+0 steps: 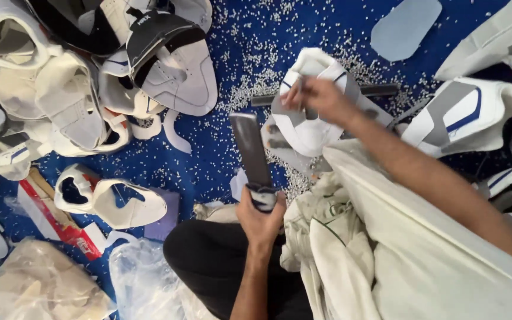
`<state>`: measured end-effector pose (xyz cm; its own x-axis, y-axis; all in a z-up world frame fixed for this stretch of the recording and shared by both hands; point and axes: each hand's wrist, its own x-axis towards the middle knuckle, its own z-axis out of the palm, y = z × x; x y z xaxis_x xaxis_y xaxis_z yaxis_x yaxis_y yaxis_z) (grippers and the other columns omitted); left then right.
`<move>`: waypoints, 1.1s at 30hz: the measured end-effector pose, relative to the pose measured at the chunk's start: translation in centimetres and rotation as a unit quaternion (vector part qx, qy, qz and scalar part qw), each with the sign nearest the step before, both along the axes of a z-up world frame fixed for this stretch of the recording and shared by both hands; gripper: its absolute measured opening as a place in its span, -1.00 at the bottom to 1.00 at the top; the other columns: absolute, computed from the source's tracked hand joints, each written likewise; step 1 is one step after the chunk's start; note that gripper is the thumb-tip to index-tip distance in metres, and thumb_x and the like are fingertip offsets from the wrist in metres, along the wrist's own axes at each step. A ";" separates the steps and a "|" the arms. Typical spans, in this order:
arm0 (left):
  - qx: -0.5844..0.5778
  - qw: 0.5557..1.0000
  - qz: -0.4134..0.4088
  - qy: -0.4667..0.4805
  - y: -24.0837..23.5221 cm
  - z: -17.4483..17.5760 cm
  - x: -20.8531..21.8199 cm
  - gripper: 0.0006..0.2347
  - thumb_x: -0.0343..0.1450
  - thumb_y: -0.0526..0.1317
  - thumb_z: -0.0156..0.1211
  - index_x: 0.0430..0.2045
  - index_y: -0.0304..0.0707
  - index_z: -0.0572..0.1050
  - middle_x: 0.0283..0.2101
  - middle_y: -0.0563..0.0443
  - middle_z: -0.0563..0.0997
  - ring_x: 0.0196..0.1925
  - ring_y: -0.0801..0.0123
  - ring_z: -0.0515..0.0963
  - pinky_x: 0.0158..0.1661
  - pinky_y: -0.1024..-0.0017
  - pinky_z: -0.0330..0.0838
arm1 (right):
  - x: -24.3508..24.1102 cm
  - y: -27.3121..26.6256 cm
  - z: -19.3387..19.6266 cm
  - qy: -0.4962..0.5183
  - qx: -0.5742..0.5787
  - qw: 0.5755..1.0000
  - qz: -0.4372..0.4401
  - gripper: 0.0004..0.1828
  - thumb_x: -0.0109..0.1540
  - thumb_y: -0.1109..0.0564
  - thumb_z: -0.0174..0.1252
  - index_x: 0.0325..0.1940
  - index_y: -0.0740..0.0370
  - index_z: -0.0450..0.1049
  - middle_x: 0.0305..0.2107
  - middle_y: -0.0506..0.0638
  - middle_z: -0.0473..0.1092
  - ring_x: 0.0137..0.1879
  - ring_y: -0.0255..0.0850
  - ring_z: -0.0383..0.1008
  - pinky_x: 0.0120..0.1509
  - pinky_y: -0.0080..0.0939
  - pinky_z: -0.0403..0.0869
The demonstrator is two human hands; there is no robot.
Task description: The person sits on a blue floor mat surrounded by piles of shoe upper components and trims excess material from the edges of each upper using a hand blade. They work one upper at a time, rotating it to trim different edges, then set it aside and pick up the next piece.
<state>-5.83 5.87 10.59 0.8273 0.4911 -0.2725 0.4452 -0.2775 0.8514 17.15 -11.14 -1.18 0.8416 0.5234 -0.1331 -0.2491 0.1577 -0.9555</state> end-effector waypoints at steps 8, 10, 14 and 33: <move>0.006 0.978 -0.082 -0.191 0.5 10.0 -1.6 -0.63 0.21 -0.24 0.48 -0.33 -0.28 0.33 -0.45 0.01 0.50 -0.47 0.44 0.52 -0.39 0.46 0.43 | -0.4 0.9 -3.8 -0.009 -0.068 0.996 0.062 -0.86 0.37 0.39 -0.07 -0.10 0.41 0.42 -0.08 0.17 0.56 0.03 -0.15 0.64 0.11 -0.25 0.62; -0.071 0.955 -0.116 -0.264 0.3 11.4 -0.7 -0.57 0.29 -0.23 0.44 -0.17 -0.29 0.24 -0.30 -0.04 0.51 -0.33 0.41 0.56 -0.28 0.45 0.46 | -0.9 0.8 -3.5 -0.017 -0.073 0.995 0.059 -0.86 0.37 0.41 -0.08 -0.13 0.42 0.41 -0.08 0.17 0.56 0.03 -0.17 0.65 0.10 -0.26 0.63; -0.072 0.939 -0.093 -0.324 -0.4 3.1 -0.3 -0.70 0.21 -0.27 0.32 -0.32 -0.21 0.30 -0.37 -0.05 0.47 -0.39 0.35 0.48 -0.38 0.45 0.44 | -2.0 0.7 -0.4 -0.180 -0.151 0.970 0.060 -0.84 0.33 0.43 -0.05 -0.12 0.41 0.46 -0.10 0.13 0.58 -0.04 -0.19 0.65 0.04 -0.29 0.60; -0.116 0.923 -0.113 -0.348 -0.2 11.6 0.8 -0.59 0.38 -0.24 0.45 -0.04 -0.14 0.28 -0.31 -0.04 0.48 -0.33 0.31 0.55 -0.20 0.37 0.56 | -0.8 1.0 -4.0 -0.062 -0.128 0.990 0.010 -0.87 0.37 0.38 -0.03 -0.09 0.38 0.43 -0.09 0.11 0.57 0.04 -0.20 0.63 0.11 -0.22 0.60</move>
